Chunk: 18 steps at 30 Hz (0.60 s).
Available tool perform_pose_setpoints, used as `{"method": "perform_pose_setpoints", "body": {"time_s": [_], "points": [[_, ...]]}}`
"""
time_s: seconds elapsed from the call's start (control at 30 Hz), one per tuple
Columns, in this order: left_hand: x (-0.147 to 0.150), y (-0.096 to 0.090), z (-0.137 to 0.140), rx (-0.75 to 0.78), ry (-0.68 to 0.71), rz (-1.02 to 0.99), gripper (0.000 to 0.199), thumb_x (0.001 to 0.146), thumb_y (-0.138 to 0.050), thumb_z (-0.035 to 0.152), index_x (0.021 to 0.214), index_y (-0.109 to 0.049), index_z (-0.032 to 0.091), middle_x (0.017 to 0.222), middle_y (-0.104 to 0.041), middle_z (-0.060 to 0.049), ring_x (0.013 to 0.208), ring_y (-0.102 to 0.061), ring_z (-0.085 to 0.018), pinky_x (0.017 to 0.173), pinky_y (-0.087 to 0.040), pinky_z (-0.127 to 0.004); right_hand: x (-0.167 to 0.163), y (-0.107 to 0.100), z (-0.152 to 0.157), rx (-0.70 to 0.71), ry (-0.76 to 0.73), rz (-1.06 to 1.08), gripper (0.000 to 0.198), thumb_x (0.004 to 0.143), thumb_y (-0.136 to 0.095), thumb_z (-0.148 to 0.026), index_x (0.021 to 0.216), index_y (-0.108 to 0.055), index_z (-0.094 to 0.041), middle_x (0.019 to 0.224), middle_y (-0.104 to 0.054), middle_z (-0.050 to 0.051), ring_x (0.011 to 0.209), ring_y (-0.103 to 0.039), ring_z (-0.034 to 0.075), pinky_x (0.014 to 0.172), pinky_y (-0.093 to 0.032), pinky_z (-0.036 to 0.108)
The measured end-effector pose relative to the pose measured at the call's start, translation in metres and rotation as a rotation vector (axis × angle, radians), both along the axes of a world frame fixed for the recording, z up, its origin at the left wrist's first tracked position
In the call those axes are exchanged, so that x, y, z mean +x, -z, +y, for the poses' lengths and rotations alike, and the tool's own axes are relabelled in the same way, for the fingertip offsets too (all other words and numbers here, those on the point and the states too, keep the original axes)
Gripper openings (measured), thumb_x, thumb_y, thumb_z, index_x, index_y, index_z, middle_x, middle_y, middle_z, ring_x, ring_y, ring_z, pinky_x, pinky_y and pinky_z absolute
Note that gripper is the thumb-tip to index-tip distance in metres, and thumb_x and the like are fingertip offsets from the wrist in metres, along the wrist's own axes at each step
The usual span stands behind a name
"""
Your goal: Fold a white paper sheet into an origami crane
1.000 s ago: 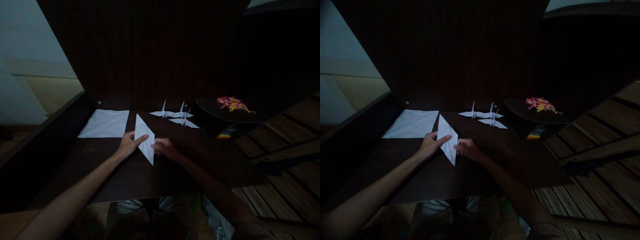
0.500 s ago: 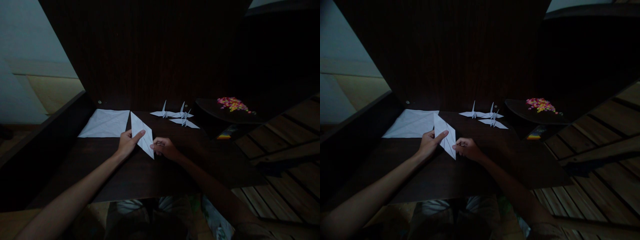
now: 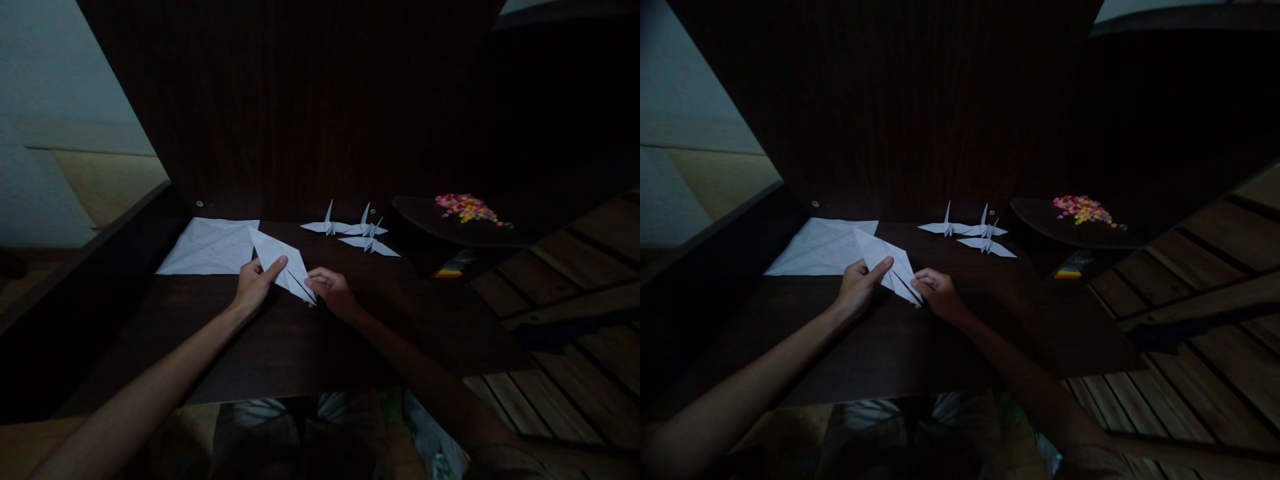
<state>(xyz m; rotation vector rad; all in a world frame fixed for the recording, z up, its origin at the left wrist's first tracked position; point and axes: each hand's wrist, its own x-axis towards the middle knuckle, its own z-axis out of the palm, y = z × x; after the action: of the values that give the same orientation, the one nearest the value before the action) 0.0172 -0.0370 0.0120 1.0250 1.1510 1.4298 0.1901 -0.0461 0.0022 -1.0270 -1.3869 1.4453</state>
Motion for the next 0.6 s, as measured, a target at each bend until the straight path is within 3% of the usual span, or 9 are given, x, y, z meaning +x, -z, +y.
{"method": "perform_pose_setpoints", "body": {"time_s": [0.23, 0.6], "points": [[0.0007, -0.001, -0.0046, -0.018, 0.106, 0.012, 0.036, 0.056, -0.082, 0.037, 0.079, -0.069, 0.011, 0.077, -0.071, -0.006, 0.067, -0.064, -0.018, 0.065, -0.049, -0.027, 0.0008, -0.0007, -0.0002, 0.001, 0.041, -0.018, 0.021, 0.072, -0.064, -0.036, 0.076, -0.06, -0.016, 0.055, -0.064, -0.001, 0.045, -0.057, 0.011, 0.044, -0.045, 0.022], [0.0053, -0.003, -0.0067, -0.089, 0.201, -0.193, 0.026, 0.059, -0.081, 0.028, 0.074, -0.068, 0.01, 0.077, -0.071, -0.006, 0.069, -0.064, -0.018, 0.071, -0.05, -0.029, 0.0034, -0.0034, 0.0007, -0.038, 0.038, 0.041, 0.017, 0.069, -0.066, -0.032, 0.072, -0.062, -0.016, 0.058, -0.063, -0.001, 0.05, -0.055, 0.012, 0.048, -0.041, 0.023]]}}
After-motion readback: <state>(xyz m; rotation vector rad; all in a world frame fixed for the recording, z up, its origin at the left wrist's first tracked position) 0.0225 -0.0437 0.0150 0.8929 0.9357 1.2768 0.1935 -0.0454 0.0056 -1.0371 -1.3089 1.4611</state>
